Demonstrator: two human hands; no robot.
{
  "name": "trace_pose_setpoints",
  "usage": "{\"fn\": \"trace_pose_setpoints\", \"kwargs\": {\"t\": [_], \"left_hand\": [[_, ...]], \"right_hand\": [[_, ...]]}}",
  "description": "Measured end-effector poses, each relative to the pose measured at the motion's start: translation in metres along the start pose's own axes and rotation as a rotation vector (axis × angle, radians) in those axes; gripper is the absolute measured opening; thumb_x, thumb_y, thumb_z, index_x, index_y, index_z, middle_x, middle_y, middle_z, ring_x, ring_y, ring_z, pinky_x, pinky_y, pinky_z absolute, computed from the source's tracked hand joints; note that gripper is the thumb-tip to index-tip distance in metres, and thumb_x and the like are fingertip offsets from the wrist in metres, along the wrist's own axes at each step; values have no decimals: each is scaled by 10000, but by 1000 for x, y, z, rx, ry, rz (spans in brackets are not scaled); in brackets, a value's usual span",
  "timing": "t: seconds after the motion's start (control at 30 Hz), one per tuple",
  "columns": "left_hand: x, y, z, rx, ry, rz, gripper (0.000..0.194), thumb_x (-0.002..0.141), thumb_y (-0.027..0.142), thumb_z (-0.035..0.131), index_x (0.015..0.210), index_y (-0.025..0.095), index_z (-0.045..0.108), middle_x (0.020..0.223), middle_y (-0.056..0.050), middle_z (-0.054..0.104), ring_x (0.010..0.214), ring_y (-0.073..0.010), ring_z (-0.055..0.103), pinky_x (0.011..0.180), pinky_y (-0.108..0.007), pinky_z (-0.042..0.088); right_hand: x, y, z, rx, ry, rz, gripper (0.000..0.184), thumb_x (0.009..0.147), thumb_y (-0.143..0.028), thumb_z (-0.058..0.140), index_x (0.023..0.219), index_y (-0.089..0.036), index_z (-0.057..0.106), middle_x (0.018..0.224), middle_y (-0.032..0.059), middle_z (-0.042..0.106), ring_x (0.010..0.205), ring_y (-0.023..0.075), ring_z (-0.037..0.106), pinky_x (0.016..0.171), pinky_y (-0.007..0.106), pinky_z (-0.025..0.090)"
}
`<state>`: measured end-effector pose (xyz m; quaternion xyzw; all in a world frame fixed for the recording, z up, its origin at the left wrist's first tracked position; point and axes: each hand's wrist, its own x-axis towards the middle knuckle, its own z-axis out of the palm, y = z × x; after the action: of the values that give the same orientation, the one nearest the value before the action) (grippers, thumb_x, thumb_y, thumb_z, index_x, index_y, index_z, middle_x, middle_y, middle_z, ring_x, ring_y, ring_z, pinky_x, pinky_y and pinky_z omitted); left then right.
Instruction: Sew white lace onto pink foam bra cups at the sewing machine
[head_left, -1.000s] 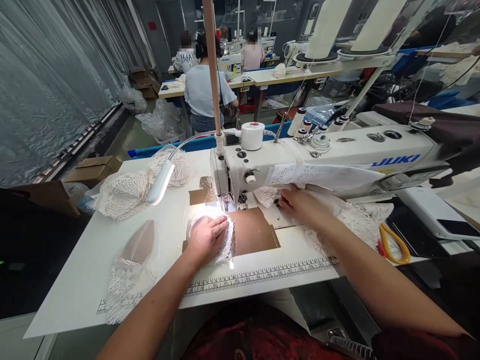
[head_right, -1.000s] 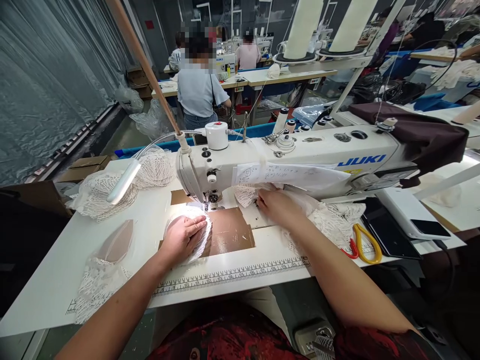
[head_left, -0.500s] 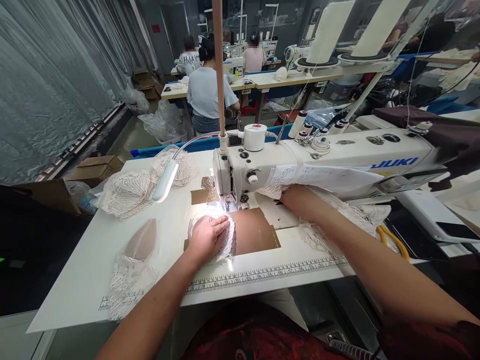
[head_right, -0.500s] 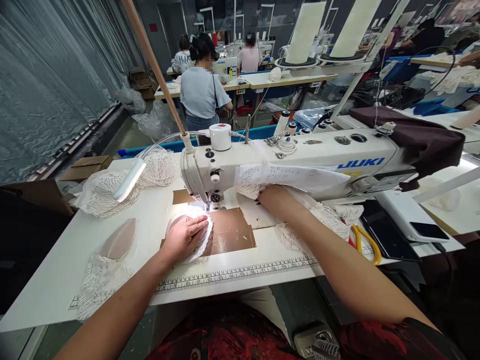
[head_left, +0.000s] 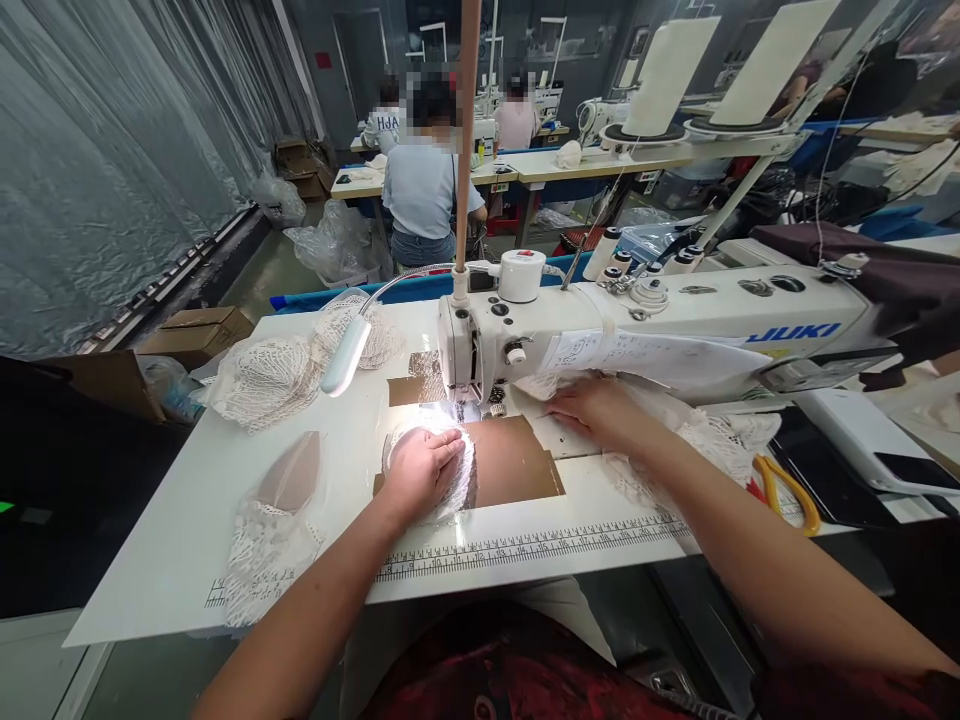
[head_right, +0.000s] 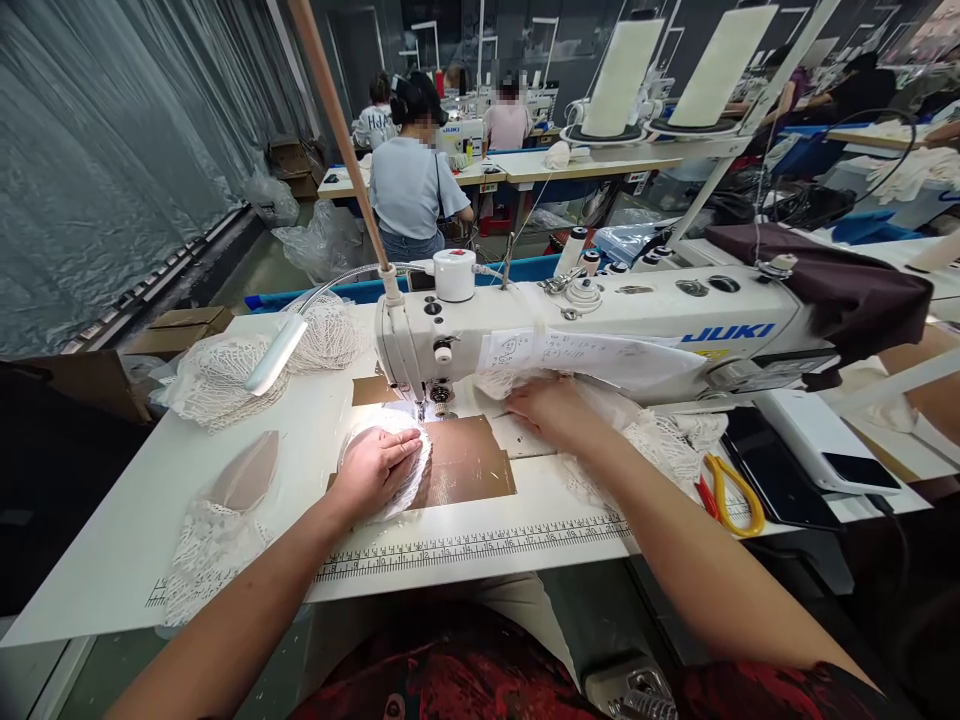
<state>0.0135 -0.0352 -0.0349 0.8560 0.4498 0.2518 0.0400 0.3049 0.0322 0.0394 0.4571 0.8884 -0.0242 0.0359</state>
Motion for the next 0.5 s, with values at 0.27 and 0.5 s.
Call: {"fn": "trace_pose_setpoints", "kwargs": {"t": [0.27,0.5], "left_hand": [[-1,-1,1,-9,13,8,298,920,236,470,1118,187,686,1178,-72,670,821,-198,650,719,-371,569],[0,2,1,11,-3,-12,296,923,247,469,1094,160,695,1176,-70,672,808,-200,635,715,-374,554]], "right_hand": [[-61,-55,19,447,139,-280,264,944,-247,417,1074,-181,637,926,77,702,829,176,633,722,290,485],[-48,-26,51,301,187,-102,348,935,-299,371,1102,-174,650,1102,139,662,1026,265,602,851,409,479]]}}
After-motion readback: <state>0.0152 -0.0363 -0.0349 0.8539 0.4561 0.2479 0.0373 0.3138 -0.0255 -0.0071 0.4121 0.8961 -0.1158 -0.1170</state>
